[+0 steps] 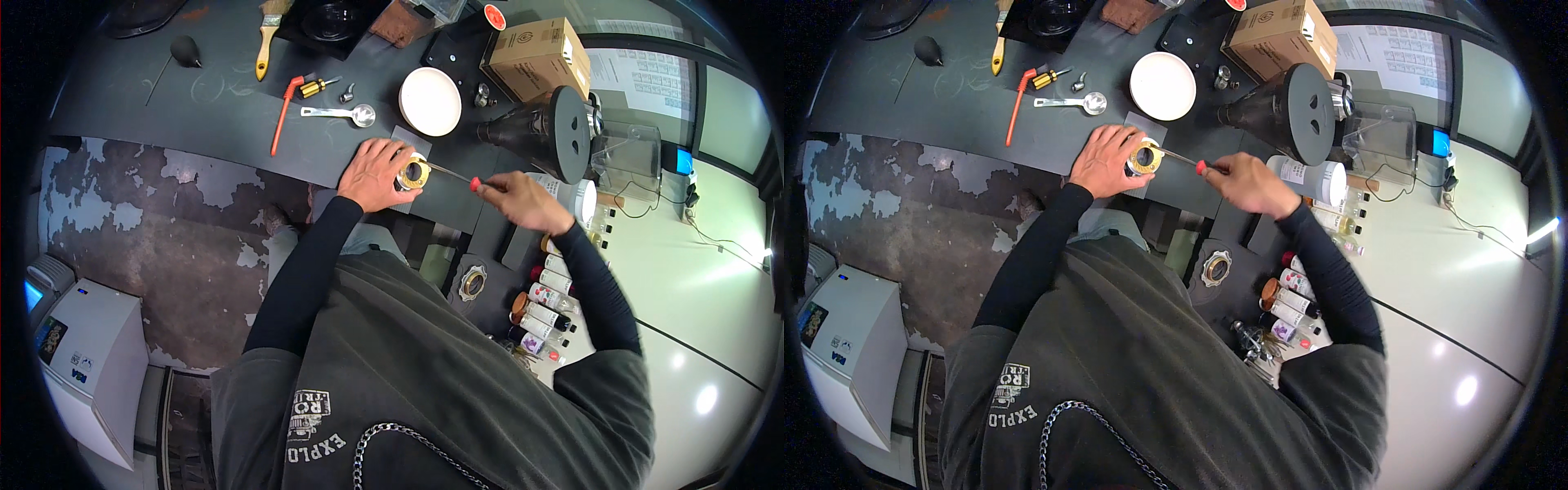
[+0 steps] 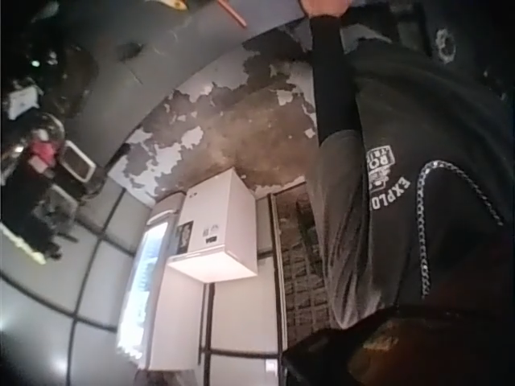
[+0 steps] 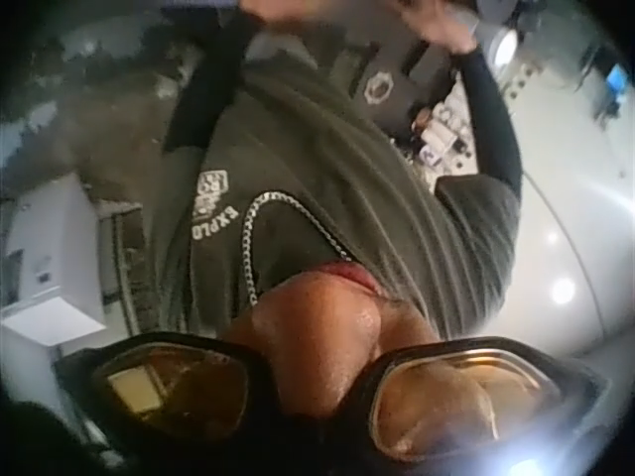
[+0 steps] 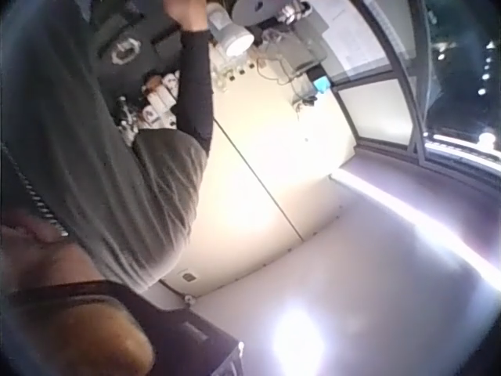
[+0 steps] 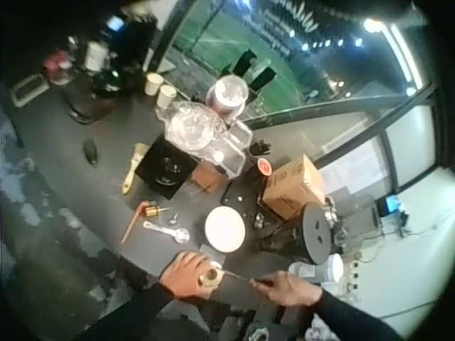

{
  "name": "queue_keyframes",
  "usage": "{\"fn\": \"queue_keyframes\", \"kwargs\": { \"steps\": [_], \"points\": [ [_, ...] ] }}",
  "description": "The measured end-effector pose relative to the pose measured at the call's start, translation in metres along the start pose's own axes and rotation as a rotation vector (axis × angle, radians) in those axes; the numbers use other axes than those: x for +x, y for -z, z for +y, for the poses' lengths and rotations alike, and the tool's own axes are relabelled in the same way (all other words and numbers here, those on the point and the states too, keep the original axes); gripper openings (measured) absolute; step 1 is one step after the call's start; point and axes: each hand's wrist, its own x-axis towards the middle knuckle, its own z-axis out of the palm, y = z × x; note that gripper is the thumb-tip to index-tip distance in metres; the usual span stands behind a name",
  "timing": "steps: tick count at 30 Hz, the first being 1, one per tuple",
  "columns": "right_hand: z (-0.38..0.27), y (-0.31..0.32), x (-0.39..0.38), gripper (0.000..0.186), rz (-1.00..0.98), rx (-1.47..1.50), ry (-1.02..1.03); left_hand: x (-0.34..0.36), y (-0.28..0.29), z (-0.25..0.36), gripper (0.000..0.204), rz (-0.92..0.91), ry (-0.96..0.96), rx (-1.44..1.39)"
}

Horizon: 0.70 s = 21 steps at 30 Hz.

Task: Using a screwdriver to work on a coffee grinder burr assembly.

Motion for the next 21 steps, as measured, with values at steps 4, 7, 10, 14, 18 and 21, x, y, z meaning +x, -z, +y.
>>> {"fn": "queue_keyframes", "kwargs": {
  "steps": [4,7,10,14,18,21],
  "points": [
    [0.022,0.032,0.028,0.025,-0.386,0.836,-0.386,0.001,-0.003,0.000,0.070,0.000,-0.001,-0.005],
    [0.005,0.045,0.031,0.019,-0.524,1.029,-0.586,-0.002,-0.005,-0.002,0.070,0.008,0.010,0.003],
    [0.015,0.043,0.037,0.024,-0.683,1.243,-0.716,0.000,-0.001,-0.002,0.070,-0.018,0.027,-0.020],
    [0.016,0.037,0.042,0.038,-0.729,1.162,-0.774,-0.002,-0.001,-0.001,0.070,-0.015,0.045,-0.024],
    [0.008,0.035,0.042,0.037,-0.750,1.164,-0.852,0.001,0.001,-0.001,0.071,-0.049,0.044,-0.016],
    [0.002,0.025,0.036,0.038,-0.654,1.090,-0.830,0.001,0.000,0.000,0.072,-0.060,0.056,0.010]
  ]
}}
